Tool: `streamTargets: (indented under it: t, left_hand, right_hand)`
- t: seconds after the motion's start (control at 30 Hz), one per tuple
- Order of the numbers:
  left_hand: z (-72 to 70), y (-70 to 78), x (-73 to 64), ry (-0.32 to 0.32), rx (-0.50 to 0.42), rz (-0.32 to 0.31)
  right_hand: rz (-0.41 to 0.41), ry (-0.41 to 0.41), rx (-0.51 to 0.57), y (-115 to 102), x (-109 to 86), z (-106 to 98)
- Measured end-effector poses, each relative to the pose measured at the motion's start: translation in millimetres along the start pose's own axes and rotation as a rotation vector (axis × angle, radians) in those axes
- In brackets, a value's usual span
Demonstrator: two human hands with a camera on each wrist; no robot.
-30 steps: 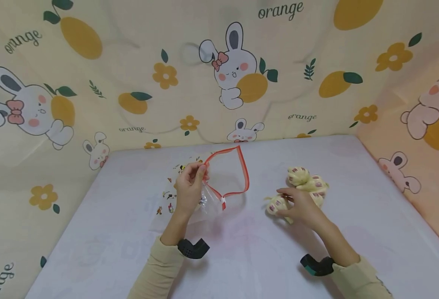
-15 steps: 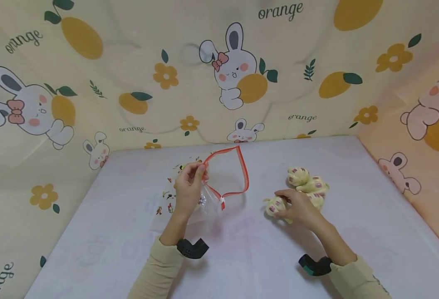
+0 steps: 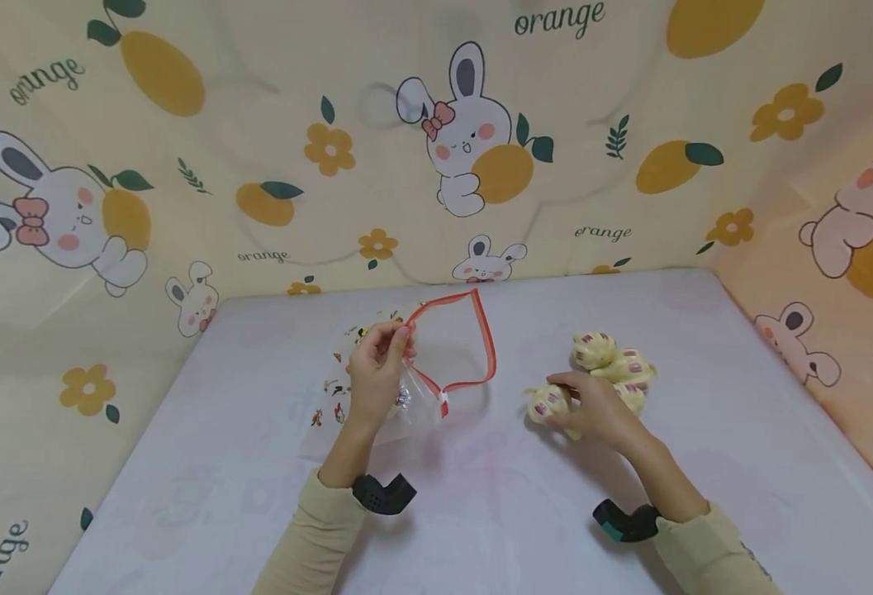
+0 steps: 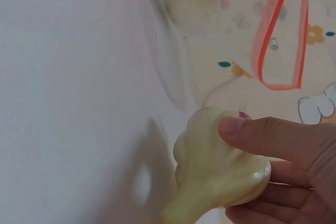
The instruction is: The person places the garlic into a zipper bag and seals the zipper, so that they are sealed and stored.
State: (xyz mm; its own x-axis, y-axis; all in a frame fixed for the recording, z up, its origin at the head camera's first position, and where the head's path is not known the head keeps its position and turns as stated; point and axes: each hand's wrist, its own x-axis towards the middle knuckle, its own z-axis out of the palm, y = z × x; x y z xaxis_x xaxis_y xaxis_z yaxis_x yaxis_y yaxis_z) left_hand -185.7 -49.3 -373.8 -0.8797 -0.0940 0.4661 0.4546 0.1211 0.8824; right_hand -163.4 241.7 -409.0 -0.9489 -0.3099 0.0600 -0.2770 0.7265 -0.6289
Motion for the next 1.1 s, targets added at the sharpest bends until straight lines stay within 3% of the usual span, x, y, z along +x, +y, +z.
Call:
streamTargets:
  t: [0.4,0.77,1.1]
  left_hand:
    - [0.6,-0.1,-1.8,0.000,0.021,-0.001]
    - [2.3,-1.1,-1.3,-0.014,-0.015,0.003]
    - [1.8,-2.1,-1.5,-0.011,0.011,-0.006]
  right_hand:
    - [-0.017,0.034,0.013,-8.6,8.9,-10.4]
    - [-0.060,0.088,0.080,-27.4,18.1,-19.2]
    - [-0.032,0.129,0.072,-39.0,26.1,-23.6]
